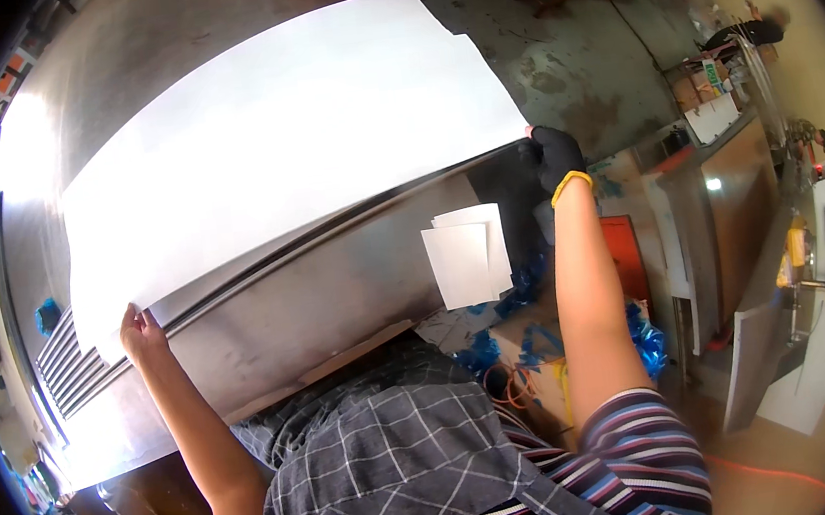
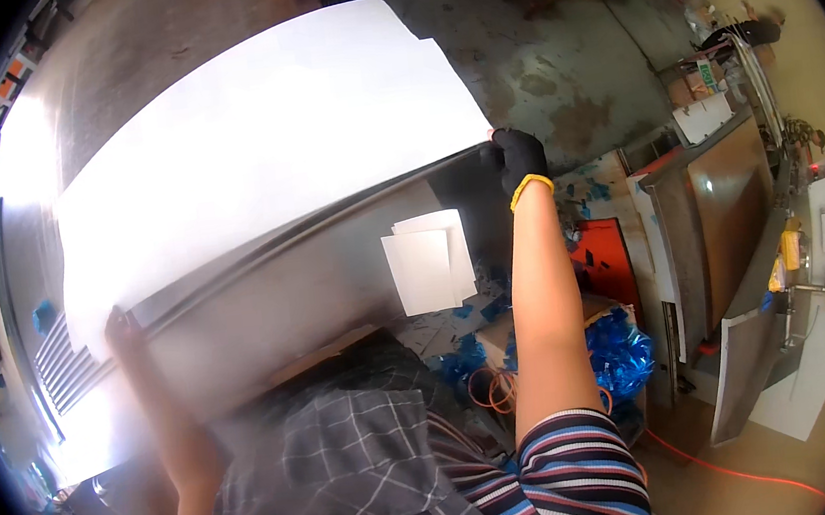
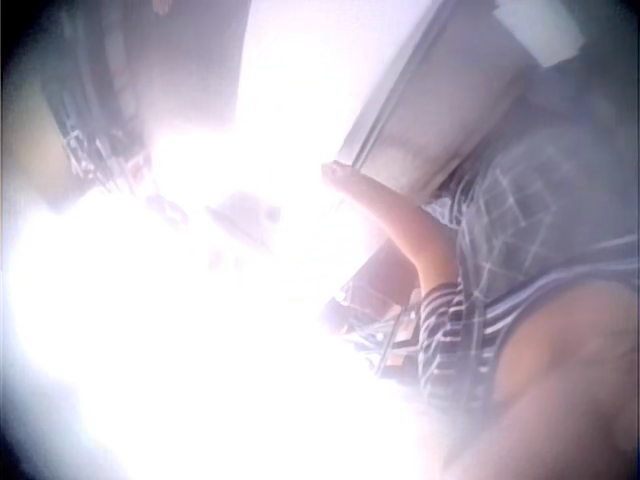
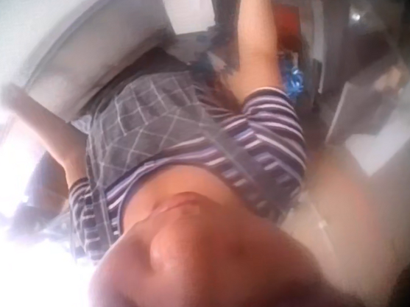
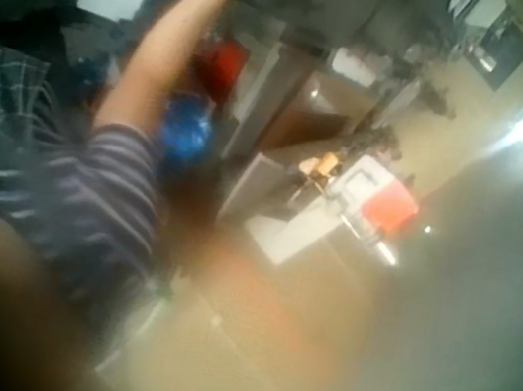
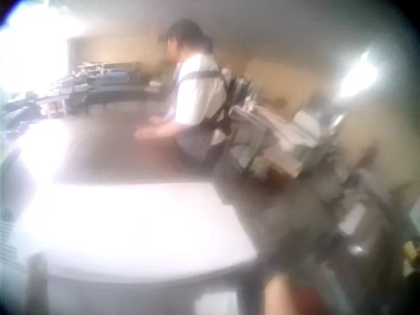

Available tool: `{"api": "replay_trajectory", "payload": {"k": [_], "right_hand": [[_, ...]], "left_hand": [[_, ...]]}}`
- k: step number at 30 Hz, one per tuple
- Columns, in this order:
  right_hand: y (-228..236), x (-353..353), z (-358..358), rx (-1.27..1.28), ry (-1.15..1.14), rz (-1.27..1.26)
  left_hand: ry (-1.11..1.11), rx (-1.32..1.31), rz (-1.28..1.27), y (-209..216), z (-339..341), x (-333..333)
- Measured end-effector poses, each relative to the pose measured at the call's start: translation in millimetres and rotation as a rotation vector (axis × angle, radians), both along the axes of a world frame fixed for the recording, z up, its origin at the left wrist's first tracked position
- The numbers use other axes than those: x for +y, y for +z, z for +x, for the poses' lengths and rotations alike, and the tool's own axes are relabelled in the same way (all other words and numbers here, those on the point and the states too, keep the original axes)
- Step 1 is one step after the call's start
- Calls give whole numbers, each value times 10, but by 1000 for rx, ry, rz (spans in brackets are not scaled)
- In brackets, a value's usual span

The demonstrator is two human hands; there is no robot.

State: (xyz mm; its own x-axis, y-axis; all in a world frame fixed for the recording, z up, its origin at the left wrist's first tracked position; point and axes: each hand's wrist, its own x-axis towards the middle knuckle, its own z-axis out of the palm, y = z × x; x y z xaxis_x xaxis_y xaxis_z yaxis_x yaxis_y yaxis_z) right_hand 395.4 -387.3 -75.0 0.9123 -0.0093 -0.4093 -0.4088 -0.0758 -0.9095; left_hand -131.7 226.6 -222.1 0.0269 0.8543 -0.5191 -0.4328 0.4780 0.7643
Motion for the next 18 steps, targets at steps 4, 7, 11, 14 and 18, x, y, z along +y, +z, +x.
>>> {"api": "replay_trajectory", "payload": {"k": [4,7,11,14,18], "right_hand": [[-281,-188,62,-288,164,-631],[-437,-230,88,-345,211,-795],[-263,-57,-77,-458,252,-987],[-206,-74,-115,-472,241,-975],[-60,-7,-173,-420,250,-954]], "left_hand": [[-419,506,606,-147,-296,22],[-606,1009,1176,66,-264,-57],[-587,1291,1327,396,-300,-299],[-571,1385,1344,661,-186,-523],[-542,1449,1347,582,-414,-430]]}}
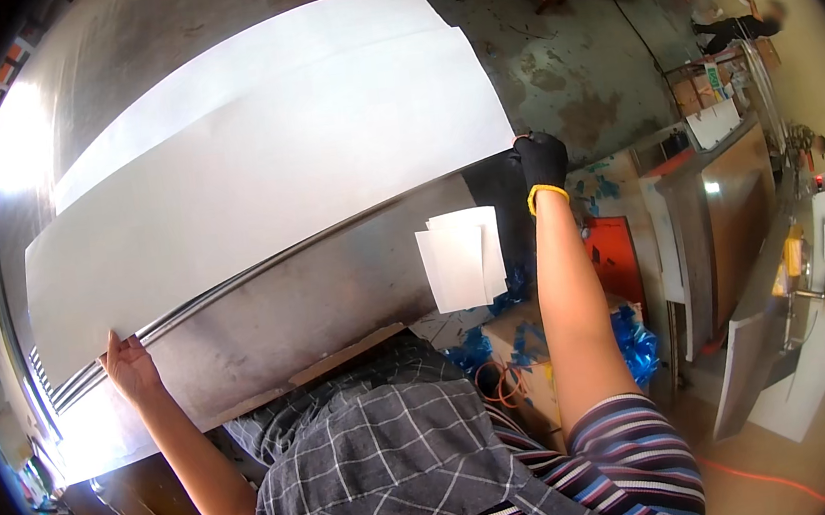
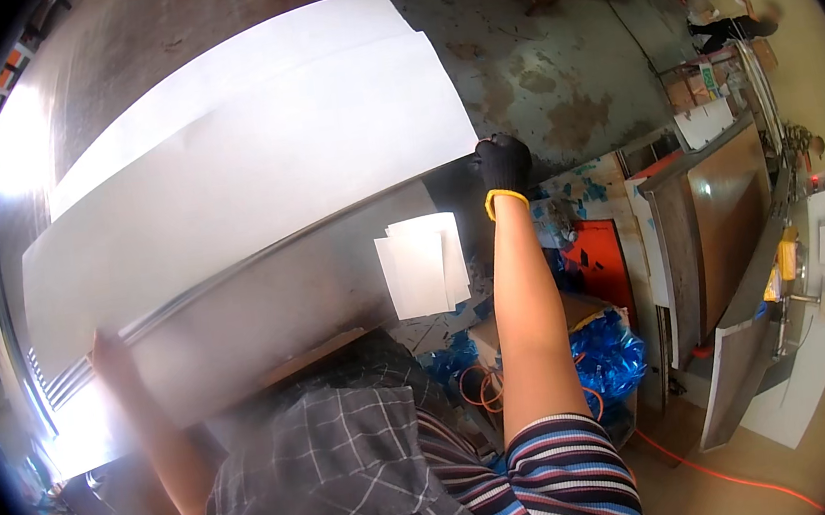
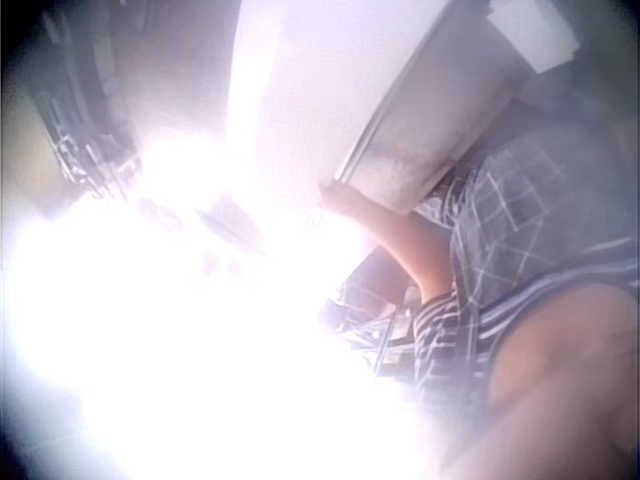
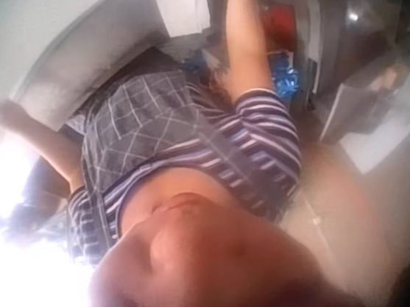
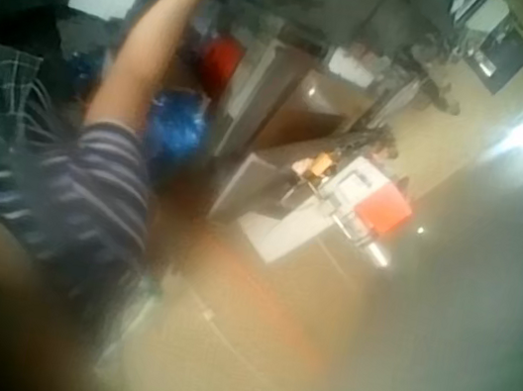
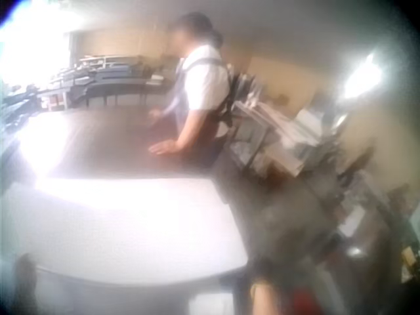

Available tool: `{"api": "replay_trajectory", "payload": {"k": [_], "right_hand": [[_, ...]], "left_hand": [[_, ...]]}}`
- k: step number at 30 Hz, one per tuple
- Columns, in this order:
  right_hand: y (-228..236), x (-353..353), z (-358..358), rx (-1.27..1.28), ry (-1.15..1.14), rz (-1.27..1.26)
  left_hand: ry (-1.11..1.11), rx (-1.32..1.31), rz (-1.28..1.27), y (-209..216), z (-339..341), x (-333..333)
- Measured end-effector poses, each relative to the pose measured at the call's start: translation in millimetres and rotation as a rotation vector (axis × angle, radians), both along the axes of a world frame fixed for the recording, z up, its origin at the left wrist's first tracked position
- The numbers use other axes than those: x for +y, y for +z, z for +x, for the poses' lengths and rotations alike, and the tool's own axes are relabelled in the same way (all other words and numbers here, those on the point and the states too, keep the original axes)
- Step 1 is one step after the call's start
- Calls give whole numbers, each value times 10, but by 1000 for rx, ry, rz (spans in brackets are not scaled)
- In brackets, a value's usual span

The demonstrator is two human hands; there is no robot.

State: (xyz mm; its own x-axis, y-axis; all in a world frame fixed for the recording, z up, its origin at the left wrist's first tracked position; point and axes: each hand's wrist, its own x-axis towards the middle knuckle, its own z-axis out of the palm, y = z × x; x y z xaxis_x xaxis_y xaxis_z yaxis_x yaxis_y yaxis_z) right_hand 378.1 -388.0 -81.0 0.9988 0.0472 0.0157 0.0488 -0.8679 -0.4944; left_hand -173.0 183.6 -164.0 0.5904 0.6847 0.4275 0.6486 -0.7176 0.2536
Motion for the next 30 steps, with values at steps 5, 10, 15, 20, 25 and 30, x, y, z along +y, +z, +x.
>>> {"api": "replay_trajectory", "payload": {"k": [5,10,15,20,25,30], "right_hand": [[25,107,-23,0,51,75],[-568,-407,386,-101,360,-405],[-762,-599,467,-157,323,-202],[-916,-812,701,-35,273,-101],[-978,-919,856,84,256,-113],[-1109,-993,904,23,303,-55]], "left_hand": [[-32,-229,-143,-255,-380,86],[298,-1167,-1113,-11,-110,-173],[510,-1251,-1133,352,-362,163],[695,-989,-1096,735,-513,207],[714,-527,-1067,839,-554,219],[750,-340,-971,802,-553,228]]}}
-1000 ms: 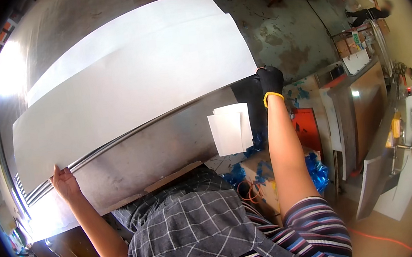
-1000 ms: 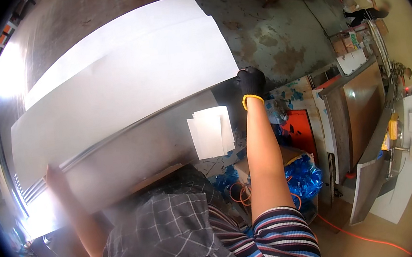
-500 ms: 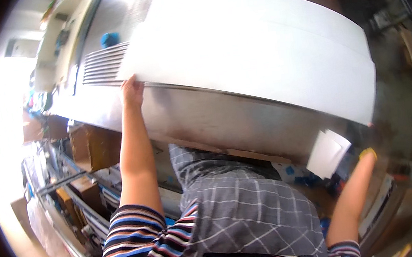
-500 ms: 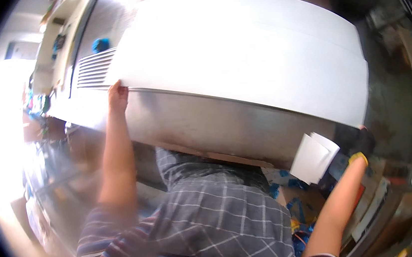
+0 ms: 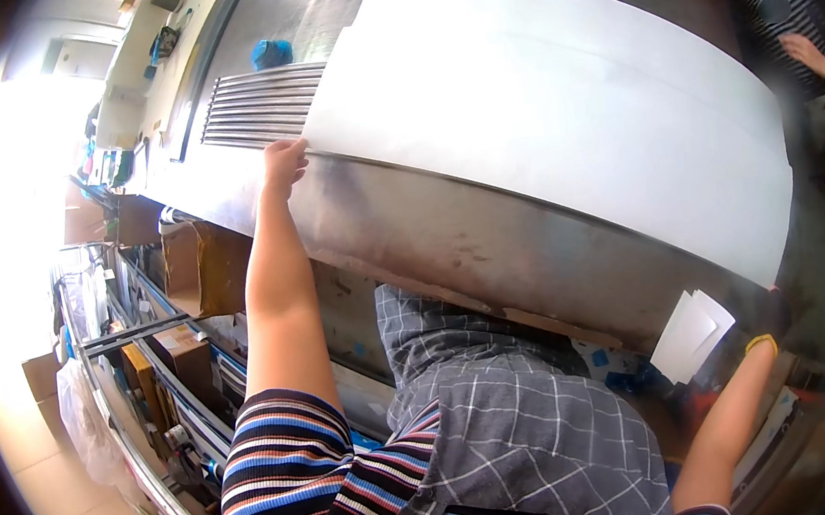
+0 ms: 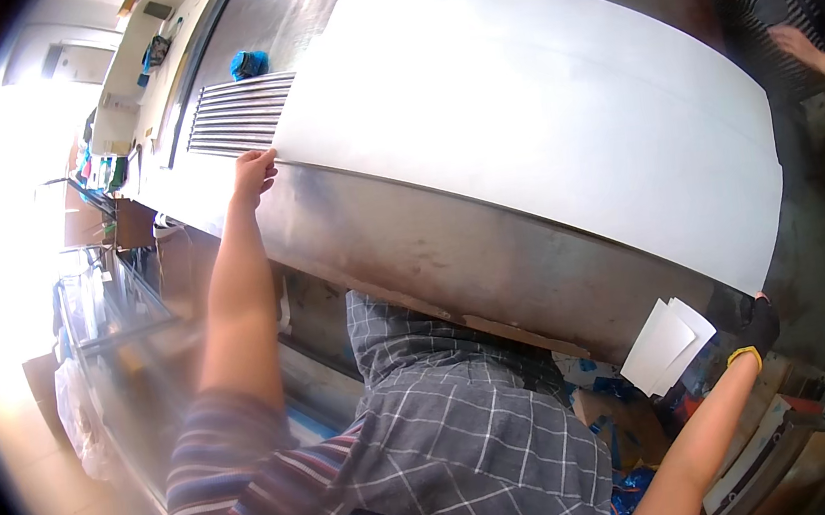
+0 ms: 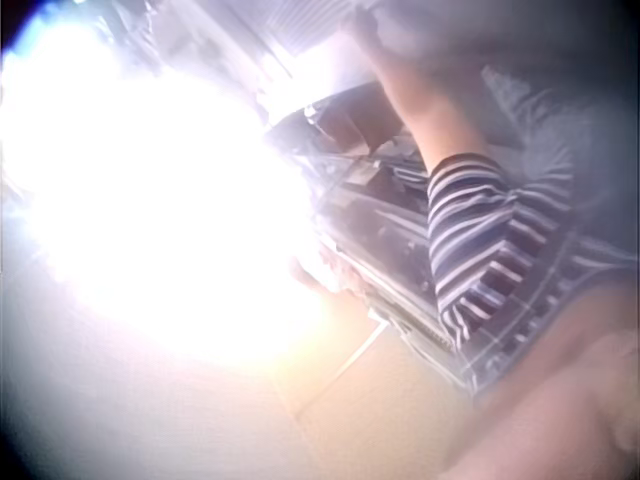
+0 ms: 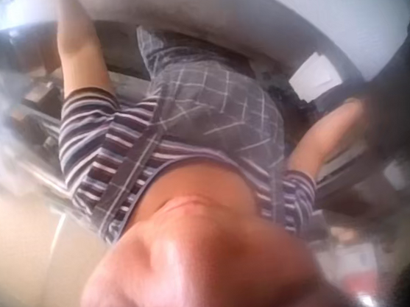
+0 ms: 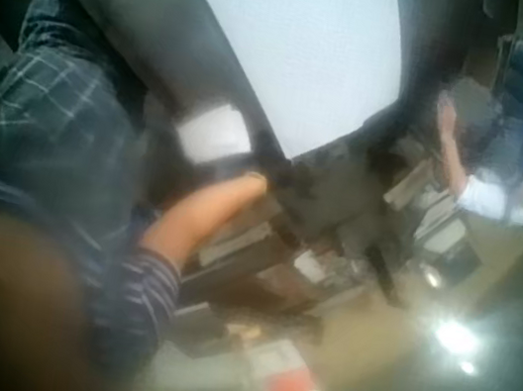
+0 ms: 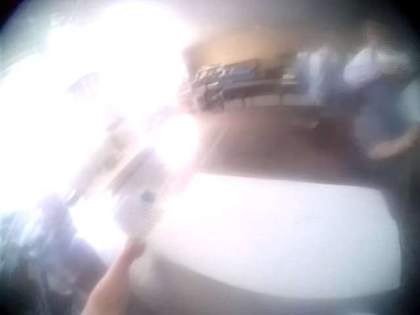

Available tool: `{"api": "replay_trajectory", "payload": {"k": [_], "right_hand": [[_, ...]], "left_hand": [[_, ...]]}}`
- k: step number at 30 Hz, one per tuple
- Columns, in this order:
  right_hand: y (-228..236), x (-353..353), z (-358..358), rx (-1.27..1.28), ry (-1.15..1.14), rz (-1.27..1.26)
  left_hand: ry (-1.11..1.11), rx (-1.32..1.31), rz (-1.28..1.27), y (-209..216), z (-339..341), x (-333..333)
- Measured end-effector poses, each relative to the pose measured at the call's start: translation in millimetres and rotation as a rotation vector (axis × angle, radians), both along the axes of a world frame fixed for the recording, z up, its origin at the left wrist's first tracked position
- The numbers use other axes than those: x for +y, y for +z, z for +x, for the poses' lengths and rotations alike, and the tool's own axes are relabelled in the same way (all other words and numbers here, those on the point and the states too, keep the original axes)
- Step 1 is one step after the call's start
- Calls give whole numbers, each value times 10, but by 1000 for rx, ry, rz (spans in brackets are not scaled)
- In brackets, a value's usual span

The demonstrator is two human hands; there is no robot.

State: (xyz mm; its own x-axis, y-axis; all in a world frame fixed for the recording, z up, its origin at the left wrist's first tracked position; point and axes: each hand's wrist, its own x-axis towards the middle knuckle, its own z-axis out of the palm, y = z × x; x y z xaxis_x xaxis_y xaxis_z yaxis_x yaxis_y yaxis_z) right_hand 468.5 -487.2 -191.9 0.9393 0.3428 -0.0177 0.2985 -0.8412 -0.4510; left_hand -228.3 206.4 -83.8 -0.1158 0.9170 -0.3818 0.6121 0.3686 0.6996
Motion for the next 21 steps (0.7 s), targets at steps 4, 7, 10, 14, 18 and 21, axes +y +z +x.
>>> {"api": "replay_trajectory", "payload": {"k": [4,7,10,14,18,21], "right_hand": [[-122,-115,99,122,-126,247],[-90,-96,77,173,-194,320],[-14,25,58,211,-163,230],[12,-67,29,162,-192,297],[90,229,-104,174,-220,284],[-93,-161,89,105,-108,302]], "left_hand": [[25,-100,73,137,71,98],[46,-354,259,720,268,14],[2,-261,173,367,-26,108],[88,-101,131,-141,148,-66],[143,-73,115,-203,98,-188],[115,-54,122,-276,184,-124]]}}
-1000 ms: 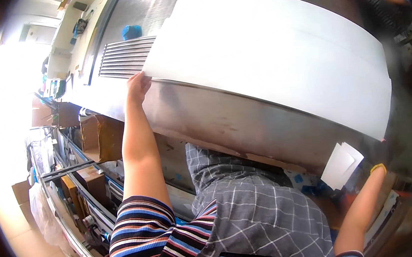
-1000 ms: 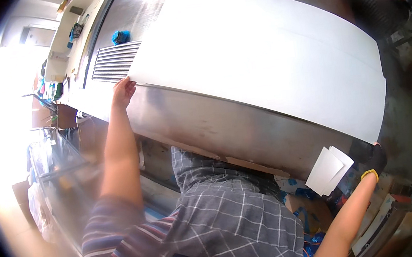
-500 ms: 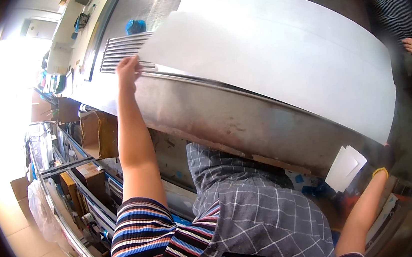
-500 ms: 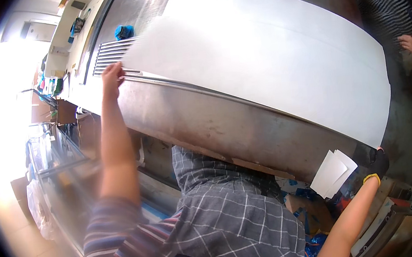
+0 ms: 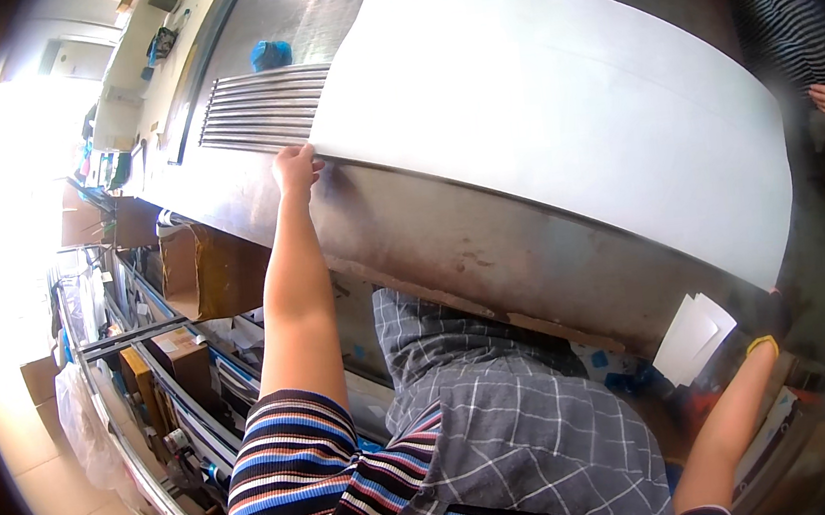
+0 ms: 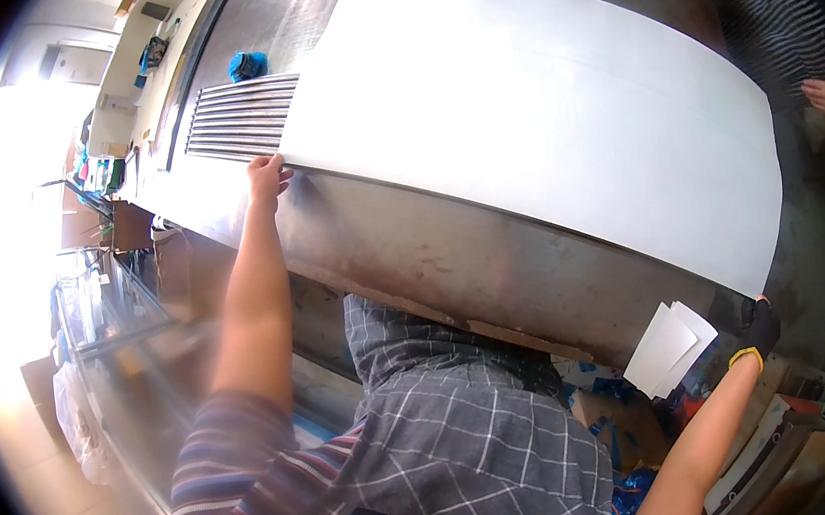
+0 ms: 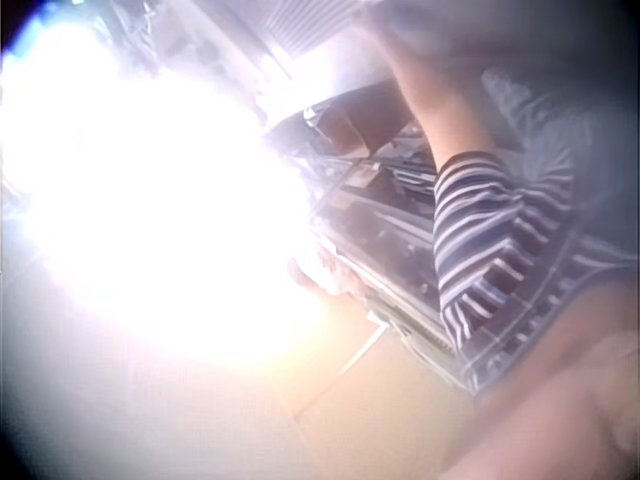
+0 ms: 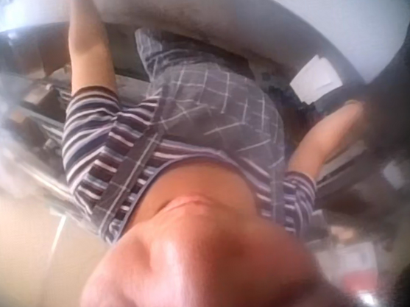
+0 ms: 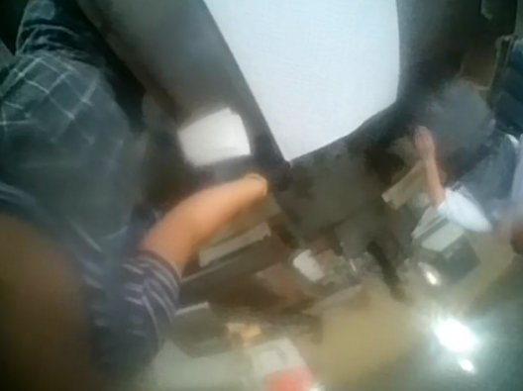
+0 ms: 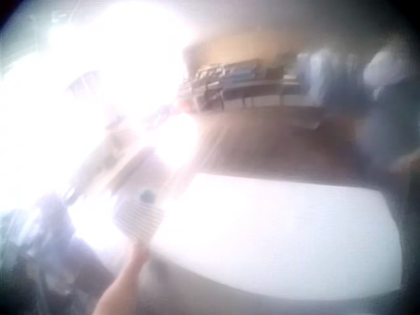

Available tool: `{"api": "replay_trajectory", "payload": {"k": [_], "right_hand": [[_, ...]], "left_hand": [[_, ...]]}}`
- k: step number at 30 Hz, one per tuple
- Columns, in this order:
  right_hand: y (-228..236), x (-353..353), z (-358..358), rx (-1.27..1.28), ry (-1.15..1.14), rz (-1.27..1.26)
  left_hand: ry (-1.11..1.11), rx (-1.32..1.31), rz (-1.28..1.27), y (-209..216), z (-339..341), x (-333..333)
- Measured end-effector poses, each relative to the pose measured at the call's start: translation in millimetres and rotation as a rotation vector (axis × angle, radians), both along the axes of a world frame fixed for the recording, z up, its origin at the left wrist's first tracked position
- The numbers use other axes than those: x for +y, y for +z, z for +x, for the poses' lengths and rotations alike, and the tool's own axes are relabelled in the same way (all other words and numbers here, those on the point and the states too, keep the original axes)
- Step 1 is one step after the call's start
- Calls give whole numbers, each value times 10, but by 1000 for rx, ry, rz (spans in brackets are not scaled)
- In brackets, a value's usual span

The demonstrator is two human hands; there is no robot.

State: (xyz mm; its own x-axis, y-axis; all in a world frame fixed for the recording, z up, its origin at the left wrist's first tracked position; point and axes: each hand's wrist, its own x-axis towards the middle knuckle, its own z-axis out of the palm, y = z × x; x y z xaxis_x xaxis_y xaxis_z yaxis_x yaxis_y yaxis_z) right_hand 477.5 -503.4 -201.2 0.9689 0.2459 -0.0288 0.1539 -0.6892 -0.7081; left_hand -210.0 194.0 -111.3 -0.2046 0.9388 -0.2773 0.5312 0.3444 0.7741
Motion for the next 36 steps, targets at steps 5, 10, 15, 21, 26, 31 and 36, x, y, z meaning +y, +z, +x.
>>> {"api": "replay_trajectory", "payload": {"k": [5,10,15,21,26,31,36], "right_hand": [[-144,-93,78,10,-35,32],[-88,29,-14,29,-44,88],[-72,-35,8,13,-32,36],[-39,-47,21,-6,-27,-21],[-17,130,-61,-80,32,-124],[-52,-47,70,14,38,-106],[265,578,-358,-497,109,-555]], "left_hand": [[9,-15,-1,12,28,-27],[3,-7,25,-37,-47,-13],[-8,-34,48,-172,-64,47],[-6,-50,82,-224,-38,42],[10,-64,188,-266,-111,-49],[283,-226,212,-318,-25,-45],[267,168,418,-368,-9,-395]]}}
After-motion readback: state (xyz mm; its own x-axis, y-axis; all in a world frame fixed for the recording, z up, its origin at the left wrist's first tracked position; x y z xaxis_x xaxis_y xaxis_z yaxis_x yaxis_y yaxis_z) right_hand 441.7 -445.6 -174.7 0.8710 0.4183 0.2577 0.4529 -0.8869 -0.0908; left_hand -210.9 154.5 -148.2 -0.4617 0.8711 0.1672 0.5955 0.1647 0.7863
